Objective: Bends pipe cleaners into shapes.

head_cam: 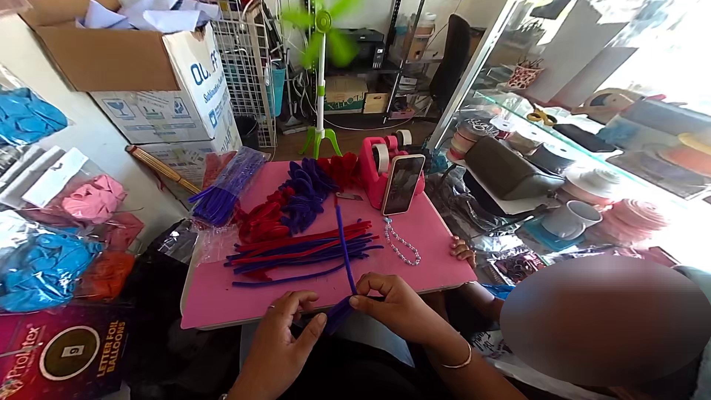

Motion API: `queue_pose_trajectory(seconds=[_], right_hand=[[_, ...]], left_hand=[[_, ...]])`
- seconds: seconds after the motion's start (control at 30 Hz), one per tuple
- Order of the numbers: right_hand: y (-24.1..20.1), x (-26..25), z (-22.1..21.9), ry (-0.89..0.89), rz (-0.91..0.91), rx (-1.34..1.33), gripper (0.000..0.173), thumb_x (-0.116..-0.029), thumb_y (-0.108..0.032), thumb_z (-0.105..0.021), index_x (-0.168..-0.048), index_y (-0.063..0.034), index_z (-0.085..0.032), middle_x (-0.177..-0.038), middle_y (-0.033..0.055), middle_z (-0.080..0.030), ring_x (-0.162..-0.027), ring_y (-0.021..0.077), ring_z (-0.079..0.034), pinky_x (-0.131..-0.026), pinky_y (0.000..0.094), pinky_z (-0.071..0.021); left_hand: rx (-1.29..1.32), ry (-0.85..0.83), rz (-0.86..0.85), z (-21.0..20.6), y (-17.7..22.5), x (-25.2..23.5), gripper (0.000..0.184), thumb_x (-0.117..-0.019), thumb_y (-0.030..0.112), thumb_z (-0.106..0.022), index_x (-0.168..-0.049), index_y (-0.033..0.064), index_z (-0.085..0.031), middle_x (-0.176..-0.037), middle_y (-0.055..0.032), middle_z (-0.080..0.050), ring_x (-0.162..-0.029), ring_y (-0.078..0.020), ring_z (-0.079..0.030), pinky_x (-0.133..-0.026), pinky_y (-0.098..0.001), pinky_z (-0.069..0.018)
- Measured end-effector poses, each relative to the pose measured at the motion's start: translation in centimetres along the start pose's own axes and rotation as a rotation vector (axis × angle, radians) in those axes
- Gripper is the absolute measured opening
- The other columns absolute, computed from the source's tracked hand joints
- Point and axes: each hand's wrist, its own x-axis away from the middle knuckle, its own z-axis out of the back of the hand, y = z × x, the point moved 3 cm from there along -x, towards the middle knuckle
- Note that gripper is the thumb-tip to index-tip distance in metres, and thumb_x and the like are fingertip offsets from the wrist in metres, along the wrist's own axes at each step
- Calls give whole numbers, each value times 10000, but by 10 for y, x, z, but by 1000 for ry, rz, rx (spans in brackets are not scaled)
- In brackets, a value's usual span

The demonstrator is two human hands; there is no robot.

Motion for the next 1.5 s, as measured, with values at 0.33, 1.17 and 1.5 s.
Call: queue_pose_trajectory(seconds=[0.33,1.17,1.5], right_hand=[[-7,8,-14,-57,56,426,247,-1023,-257,-593,-966,-78,-753,-916,10,-718,-983,107,-642,-976,435,-416],[-7,4,-18,33,105,404,173,-968,-232,-644,-957,-83,-730,-923,13,-716,-961,106,-644,-949,402,-435],[3,-12,-10,-49,-246,-44,112,-981,-151,-653,-954,-52,-699,-799,-60,-689,-723,-27,-636,-687,161,-531]], left_hand=[[-305,176,-241,-22,15,-5,263,-977,349,-584,-955,173,-778,-937,57,-754,-887,-90,-693,-784,-313,-556],[411,-120,59,-25,5,-4,248,-1008,203,-603,-1177,34,-669,-1051,-1,-708,-912,-35,-676,-820,-214,-575],[716,-341,386,-27,9,-3,199,-1061,117,-492,-1141,42,-657,-918,-34,-768,-699,-92,-723,-618,-228,-598]])
